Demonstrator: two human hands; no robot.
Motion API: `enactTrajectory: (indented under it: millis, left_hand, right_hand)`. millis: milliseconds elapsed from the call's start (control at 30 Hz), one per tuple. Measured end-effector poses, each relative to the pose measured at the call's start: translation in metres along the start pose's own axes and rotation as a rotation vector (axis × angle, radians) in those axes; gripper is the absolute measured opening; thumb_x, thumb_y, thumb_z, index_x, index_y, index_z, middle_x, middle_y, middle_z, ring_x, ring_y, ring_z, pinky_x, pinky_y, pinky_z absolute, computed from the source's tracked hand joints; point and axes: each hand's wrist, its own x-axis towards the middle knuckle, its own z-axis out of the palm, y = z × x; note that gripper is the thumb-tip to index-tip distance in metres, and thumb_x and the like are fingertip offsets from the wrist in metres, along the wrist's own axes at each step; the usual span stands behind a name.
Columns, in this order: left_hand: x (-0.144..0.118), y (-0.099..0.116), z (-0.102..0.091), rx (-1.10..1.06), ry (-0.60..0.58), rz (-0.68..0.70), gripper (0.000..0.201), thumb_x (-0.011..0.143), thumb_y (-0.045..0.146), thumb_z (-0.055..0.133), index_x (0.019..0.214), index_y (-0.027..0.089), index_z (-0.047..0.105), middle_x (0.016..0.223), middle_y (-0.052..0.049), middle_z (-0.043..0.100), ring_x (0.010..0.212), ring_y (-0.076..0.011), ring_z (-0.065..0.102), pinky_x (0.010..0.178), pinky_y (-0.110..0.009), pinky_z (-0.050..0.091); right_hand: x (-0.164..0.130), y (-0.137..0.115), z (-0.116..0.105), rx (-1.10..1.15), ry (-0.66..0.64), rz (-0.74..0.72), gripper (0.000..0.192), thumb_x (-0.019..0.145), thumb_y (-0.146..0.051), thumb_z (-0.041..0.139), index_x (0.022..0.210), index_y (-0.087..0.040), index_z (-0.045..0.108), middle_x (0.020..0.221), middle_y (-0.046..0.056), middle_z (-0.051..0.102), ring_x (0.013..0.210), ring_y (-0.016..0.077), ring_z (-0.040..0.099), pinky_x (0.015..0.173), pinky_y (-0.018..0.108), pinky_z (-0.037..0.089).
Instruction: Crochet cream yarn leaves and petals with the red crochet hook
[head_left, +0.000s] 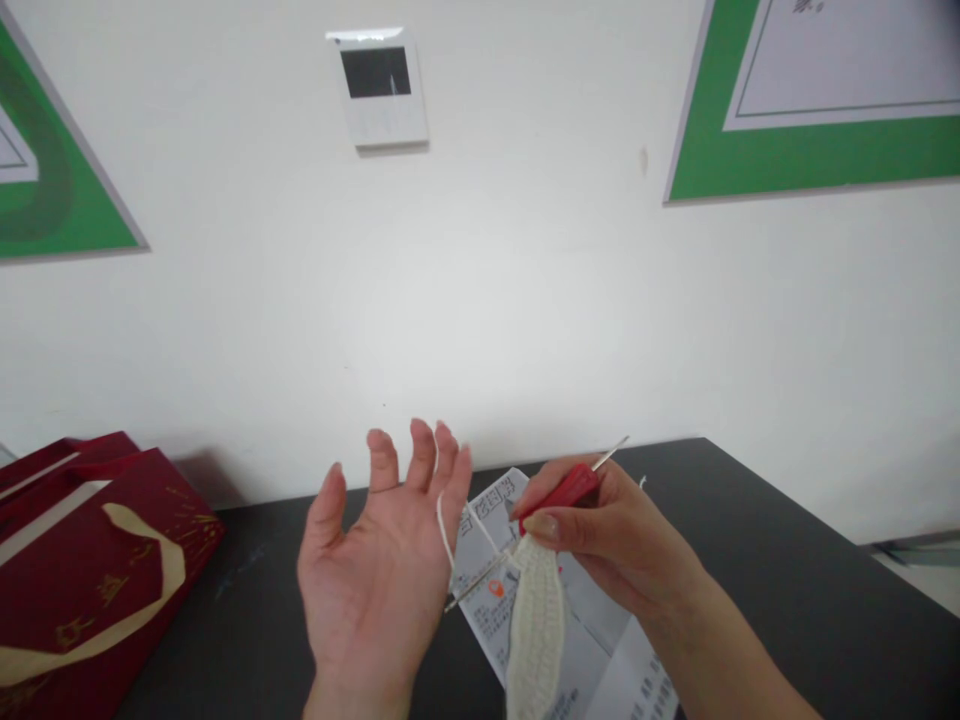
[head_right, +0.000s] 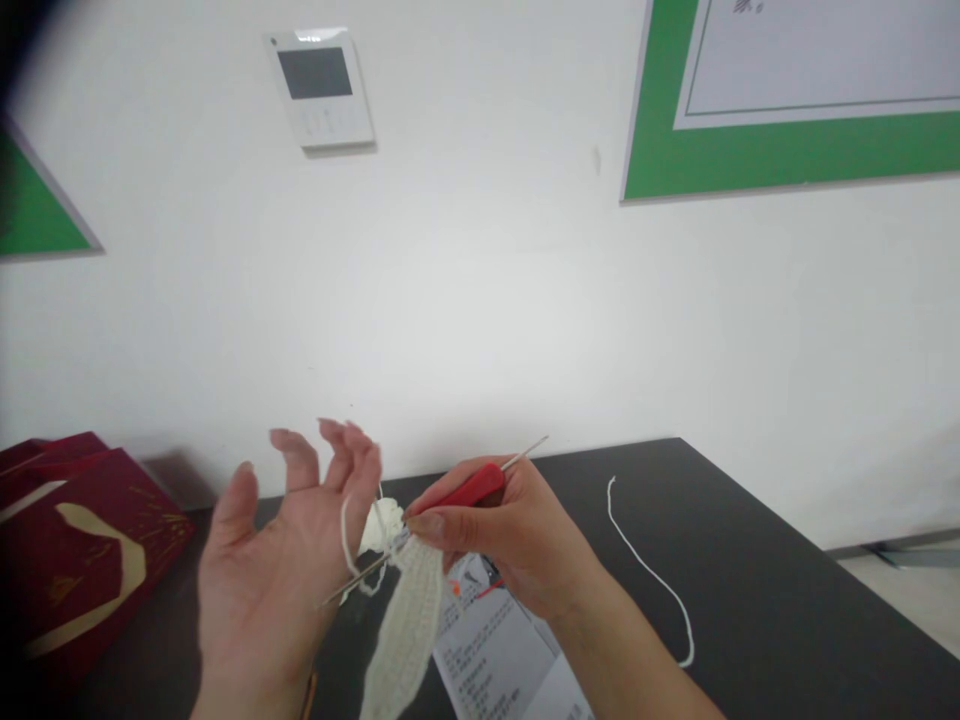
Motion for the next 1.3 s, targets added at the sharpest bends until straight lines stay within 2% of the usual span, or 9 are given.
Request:
enactTrajectory:
  millis: [133,200,233,400,467,567,667,800,1300]
  left_hand:
    - [0.002,0.001,-0.009,0.95,-0.031,0.523,0.052,0.083,0.069,0.04,0.099,0.032,0.073,0.119,-0.001,0.066,0.114,-0.027,0.054,0.107,-0.046,0.032]
    - [0.005,0.007,-0.017,1.099,-0.023,0.409,0.053,0.072,0.07,0.058,0.075,0.021,0.076,0.074,-0.004,0.066,0.077,-0.0222,0.056,0.098,-0.043,0.038]
    - [0.006,0.011,-0.02,1.176,-0.092,0.116,0.058,0.074,0.074,0.052,0.061,0.02,0.071,0.058,-0.001,0.056,0.061,-0.0174,0.049,0.088,-0.038,0.042]
    - [0.011,0.017,-0.02,0.884,-0.237,-0.269,0.078,0.084,0.074,0.008,0.026,0.025,0.021,0.029,0.002,0.018,0.034,-0.0124,0.028,0.046,-0.031,0.035]
    - [0.012,0.009,-0.015,0.491,-0.218,-0.336,0.077,0.083,0.074,0.028,0.028,0.022,0.042,0.037,-0.002,0.036,0.041,-0.0131,0.04,0.045,-0.027,0.036]
    - [0.008,-0.004,-0.007,0.128,-0.217,-0.38,0.047,0.071,0.064,0.062,0.091,0.026,0.079,0.078,-0.006,0.066,0.061,-0.0138,0.055,0.048,-0.021,0.041]
    - [-0.001,-0.006,0.0,0.203,-0.235,-0.367,0.071,0.063,0.051,0.076,0.128,0.028,0.062,0.101,-0.008,0.068,0.082,-0.0197,0.062,0.07,-0.027,0.05]
    - [-0.014,0.0,0.009,0.577,-0.09,-0.215,0.068,0.069,0.017,0.079,0.13,0.037,0.058,0.092,-0.002,0.068,0.08,-0.0152,0.062,0.073,-0.025,0.048]
    - [-0.029,-0.007,0.024,0.738,0.164,0.007,0.067,0.068,0.016,0.081,0.126,0.043,0.06,0.066,0.006,0.055,0.057,-0.0044,0.049,0.053,-0.013,0.04]
  right_hand:
    - [0.0,0.002,-0.002,0.005,0.011,-0.007,0.021,0.053,-0.027,0.09,0.066,-0.016,0.077,0.056,0.003,0.072,0.046,0.0099,0.061,0.048,0.02,0.048]
    - [0.0,0.002,-0.004,0.001,0.018,-0.025,0.02,0.055,-0.026,0.09,0.068,-0.016,0.078,0.059,0.004,0.074,0.049,0.011,0.064,0.051,0.021,0.049]
    - [0.0,0.002,-0.004,0.002,0.022,-0.036,0.02,0.055,-0.026,0.09,0.068,-0.017,0.078,0.06,0.004,0.074,0.05,0.0112,0.064,0.051,0.021,0.049]
    - [0.0,0.002,-0.001,0.08,0.03,-0.09,0.019,0.053,-0.024,0.091,0.066,-0.018,0.078,0.059,0.001,0.074,0.051,0.0084,0.064,0.053,0.017,0.05]
    - [0.0,0.003,0.003,0.125,0.014,-0.12,0.017,0.055,-0.022,0.09,0.066,-0.019,0.078,0.058,-0.001,0.073,0.05,0.0067,0.063,0.052,0.015,0.05]
    - [-0.001,0.006,0.008,0.162,0.013,-0.245,0.012,0.063,-0.019,0.086,0.072,-0.021,0.078,0.064,-0.002,0.075,0.056,0.0073,0.066,0.056,0.015,0.052]
    - [-0.002,0.008,0.01,0.104,0.049,-0.42,0.011,0.071,-0.015,0.081,0.078,-0.023,0.079,0.075,-0.001,0.077,0.066,0.0089,0.068,0.063,0.017,0.054]
    - [-0.004,0.011,0.01,-0.01,0.091,-0.474,0.01,0.072,-0.015,0.08,0.078,-0.023,0.079,0.074,0.0,0.075,0.064,0.0081,0.065,0.059,0.016,0.051]
    - [0.001,0.014,0.013,0.332,0.021,-0.126,0.017,0.073,-0.03,0.08,0.075,-0.014,0.078,0.063,-0.001,0.073,0.051,0.0057,0.063,0.052,0.013,0.055]
